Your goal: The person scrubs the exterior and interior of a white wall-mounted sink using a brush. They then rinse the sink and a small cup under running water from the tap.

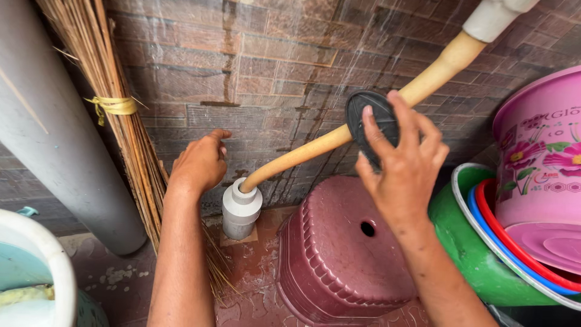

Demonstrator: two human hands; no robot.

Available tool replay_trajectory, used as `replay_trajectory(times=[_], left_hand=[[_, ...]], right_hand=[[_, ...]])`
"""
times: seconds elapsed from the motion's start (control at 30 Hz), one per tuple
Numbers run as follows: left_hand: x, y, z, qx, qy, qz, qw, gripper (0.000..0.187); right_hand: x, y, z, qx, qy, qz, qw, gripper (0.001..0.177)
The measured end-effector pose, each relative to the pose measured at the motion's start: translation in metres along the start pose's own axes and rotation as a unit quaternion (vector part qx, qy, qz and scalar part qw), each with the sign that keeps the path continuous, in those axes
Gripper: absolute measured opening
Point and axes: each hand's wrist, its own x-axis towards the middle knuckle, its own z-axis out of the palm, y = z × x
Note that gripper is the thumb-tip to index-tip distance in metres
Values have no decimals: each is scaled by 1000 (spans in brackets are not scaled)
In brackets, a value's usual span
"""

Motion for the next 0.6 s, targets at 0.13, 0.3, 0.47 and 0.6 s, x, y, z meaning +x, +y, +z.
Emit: replay_trajectory(times=[0.13,0.3,0.47,0.6], left_hand=[[8,1,10,-2,-1,0,1000,50],[4,12,12,11,-27,-16,999,66],[-1,11,6,28,-41,-20,999,54],[8,-2,3,29,-14,4,999,42]], right_hand=[[-15,-39,51,9,6,-51,999,72],[-51,-153,141,-90,-197,-220,951,31],[-33,-141,120,211,-135,-35,968,37],[-18,-34,32,18,1,-8,1000,63]])
